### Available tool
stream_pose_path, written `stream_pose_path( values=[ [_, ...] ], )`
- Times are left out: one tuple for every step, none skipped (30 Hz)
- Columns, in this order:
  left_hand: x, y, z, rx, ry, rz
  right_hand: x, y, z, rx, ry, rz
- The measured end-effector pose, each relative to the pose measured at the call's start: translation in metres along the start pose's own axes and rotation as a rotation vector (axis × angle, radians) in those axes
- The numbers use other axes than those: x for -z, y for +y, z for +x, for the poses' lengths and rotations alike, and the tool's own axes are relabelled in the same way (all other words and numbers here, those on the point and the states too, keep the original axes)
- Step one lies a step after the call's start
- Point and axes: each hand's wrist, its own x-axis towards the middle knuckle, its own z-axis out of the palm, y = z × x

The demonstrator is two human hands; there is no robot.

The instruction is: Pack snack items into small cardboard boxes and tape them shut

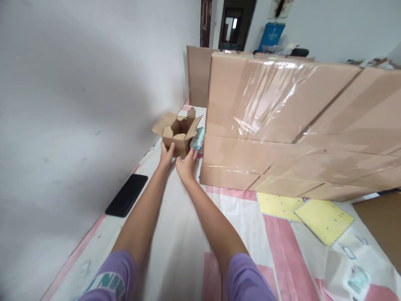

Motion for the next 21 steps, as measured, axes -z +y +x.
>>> stream_pose_path(
  values=[
    [0.001,-0.006,0.0,-0.009,-0.018,-0.007,-0.006,0.005,0.009,0.003,0.051,-0.044],
    [0.002,-0.011,0.0,-0.017,-0.026,-0.013,-0.009,0.011,0.017,0.028,0.087,-0.086],
    [0.004,-0.015,-0.001,-0.023,-0.027,-0.016,-0.01,0.017,0.022,0.062,0.114,-0.122],
    [0.006,-0.018,-0.001,-0.025,-0.024,-0.017,-0.009,0.023,0.026,0.097,0.132,-0.15],
    [0.008,-0.021,-0.001,-0.023,-0.02,-0.015,-0.009,0.029,0.029,0.124,0.15,-0.165],
    [0.009,-0.023,0.0,-0.019,-0.014,-0.013,-0.009,0.034,0.032,0.139,0.171,-0.169],
    [0.01,-0.024,0.002,-0.014,-0.006,-0.01,-0.009,0.037,0.034,0.145,0.192,-0.162],
    [0.01,-0.026,0.003,-0.011,0.002,-0.007,-0.01,0.04,0.037,0.141,0.216,-0.147],
    [0.01,-0.027,0.005,-0.01,0.008,-0.005,-0.012,0.041,0.041,0.131,0.241,-0.127],
    [0.01,-0.028,0.006,-0.011,0.013,-0.004,-0.015,0.042,0.044,0.116,0.264,-0.107],
    [0.009,-0.028,0.007,-0.012,0.016,-0.003,-0.017,0.042,0.048,0.103,0.284,-0.091],
    [0.009,-0.029,0.008,-0.013,0.017,-0.003,-0.019,0.042,0.052,0.096,0.299,-0.077],
    [0.009,-0.028,0.008,-0.015,0.015,-0.003,-0.021,0.041,0.054,0.093,0.311,-0.062],
    [0.009,-0.028,0.008,-0.017,0.012,-0.004,-0.022,0.041,0.056,0.094,0.319,-0.048],
    [0.01,-0.027,0.008,-0.021,0.008,-0.004,-0.023,0.04,0.057,0.098,0.325,-0.035],
    [0.011,-0.025,0.007,-0.025,0.006,-0.004,-0.024,0.039,0.057,0.101,0.33,-0.025],
    [0.013,-0.023,0.007,-0.029,0.007,-0.004,-0.025,0.038,0.056,0.102,0.334,-0.016],
    [0.014,-0.021,0.007,-0.033,0.01,-0.003,-0.026,0.037,0.054,0.1,0.336,-0.009],
    [0.016,-0.019,0.007,-0.038,0.015,-0.001,-0.027,0.035,0.052,0.098,0.332,-0.003],
    [0.019,-0.016,0.007,-0.043,0.017,0.005,-0.028,0.033,0.049,0.096,0.321,0.003],
    [0.021,-0.012,0.008,-0.047,0.015,0.016,-0.029,0.03,0.046,0.099,0.301,0.01]
  ],
)
